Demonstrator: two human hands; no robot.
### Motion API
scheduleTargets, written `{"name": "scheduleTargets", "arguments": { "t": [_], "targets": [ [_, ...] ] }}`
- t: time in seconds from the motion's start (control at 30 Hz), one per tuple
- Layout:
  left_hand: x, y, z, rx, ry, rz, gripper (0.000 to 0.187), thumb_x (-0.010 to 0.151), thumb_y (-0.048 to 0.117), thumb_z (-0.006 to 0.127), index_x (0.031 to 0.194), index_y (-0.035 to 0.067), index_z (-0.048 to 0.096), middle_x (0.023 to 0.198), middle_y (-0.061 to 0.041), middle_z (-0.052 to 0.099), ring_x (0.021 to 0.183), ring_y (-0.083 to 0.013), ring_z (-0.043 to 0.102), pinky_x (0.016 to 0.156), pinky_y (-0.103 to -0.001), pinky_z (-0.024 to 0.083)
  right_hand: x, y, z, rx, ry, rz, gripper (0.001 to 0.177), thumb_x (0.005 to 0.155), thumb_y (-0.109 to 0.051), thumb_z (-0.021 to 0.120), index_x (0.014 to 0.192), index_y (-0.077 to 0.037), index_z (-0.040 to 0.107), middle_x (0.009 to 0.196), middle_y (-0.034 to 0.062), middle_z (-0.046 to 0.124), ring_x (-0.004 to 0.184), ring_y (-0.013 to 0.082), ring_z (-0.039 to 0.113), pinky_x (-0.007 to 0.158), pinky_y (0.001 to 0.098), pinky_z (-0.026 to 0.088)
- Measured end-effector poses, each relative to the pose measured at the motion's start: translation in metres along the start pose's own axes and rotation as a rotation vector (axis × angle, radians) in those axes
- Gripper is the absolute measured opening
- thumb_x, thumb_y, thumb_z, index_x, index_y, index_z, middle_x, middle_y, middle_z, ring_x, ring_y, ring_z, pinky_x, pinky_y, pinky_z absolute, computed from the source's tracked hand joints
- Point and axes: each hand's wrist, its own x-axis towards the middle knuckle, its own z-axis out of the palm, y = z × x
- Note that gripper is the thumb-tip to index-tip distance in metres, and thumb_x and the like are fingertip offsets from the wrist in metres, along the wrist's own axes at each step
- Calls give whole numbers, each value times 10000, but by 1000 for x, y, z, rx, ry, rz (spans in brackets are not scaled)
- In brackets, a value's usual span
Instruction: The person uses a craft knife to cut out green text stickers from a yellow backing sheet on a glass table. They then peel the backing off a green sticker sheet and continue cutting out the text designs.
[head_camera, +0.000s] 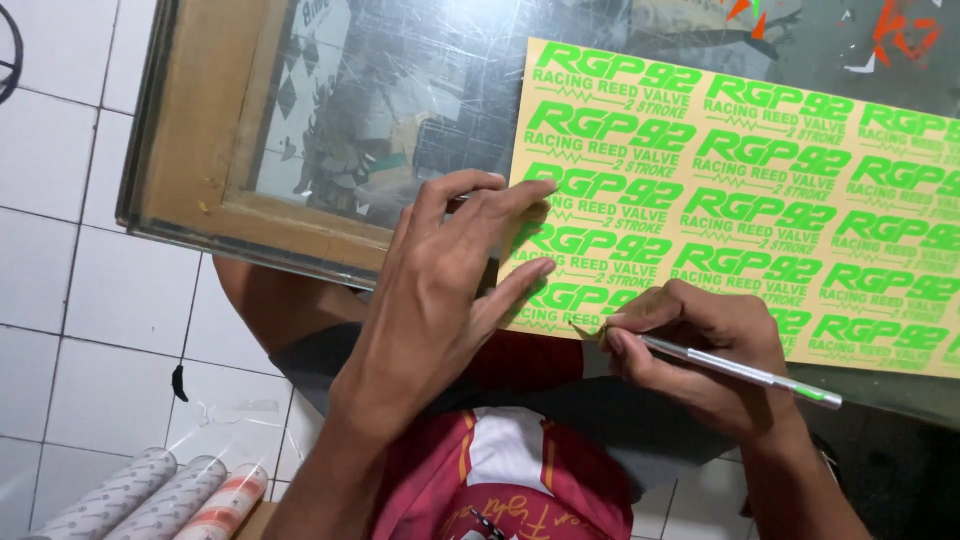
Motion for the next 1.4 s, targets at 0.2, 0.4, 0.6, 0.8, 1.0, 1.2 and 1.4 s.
{"name": "scheduleTargets", "arguments": {
  "t": [0.2,0.4,0.6,0.8,1.0,1.2,1.4],
  "targets": [
    [0,-6,-17,9,-86,47,610,965,141,746,1493,146,440,1384,-47,684,1428,-329,400,1113,-522,402,-1,-22,4,-170,24,-6,95,805,-155,808,851,-86,760,810,10,818,685,42,744,631,181,595],
    [-2,-9,-12,61,-69,43,650,968,195,760,1510,165,402,1326,-74,742,1469,-301,370,1086,-505,408,23,-27,25,-56,-94,-111,114,837,-138,787,836,-44,722,829,32,814,722,54,723,632,189,586],
    [-2,-9,-13,31,-67,25,575,1012,219,706,1507,164,419,1344,-41,736,1452,-287,389,1035,-511,423,26,-23,25,-65,-104,-98,117,825,-116,797,803,-49,704,825,36,815,724,55,727,633,185,582],
    [-2,-8,-15,22,-71,31,558,1015,198,702,1500,155,430,1346,-19,736,1438,-296,401,1012,-503,416,25,-21,25,-45,-100,-114,103,826,-99,791,815,-37,711,828,47,810,715,58,720,641,191,595],
    [-3,-8,-15,20,-77,25,564,1020,206,696,1506,158,413,1342,-32,737,1457,-293,380,1031,-512,409,22,-19,26,20,-92,-79,80,831,-78,782,867,-23,737,873,81,814,759,109,763,682,215,634],
    [-4,-9,-13,15,-75,17,568,1021,221,702,1509,177,414,1364,-17,733,1473,-275,369,1036,-537,407,26,-24,27,-45,-133,-96,76,861,-113,762,875,-41,743,893,49,834,763,71,773,686,192,628],
    [-4,-11,-12,32,-69,39,590,1016,218,713,1514,185,398,1371,6,732,1455,-287,390,1049,-507,413,31,-29,28,-131,-124,-140,80,850,-131,784,842,-66,738,861,9,836,694,24,726,618,172,573]
  ]
}}
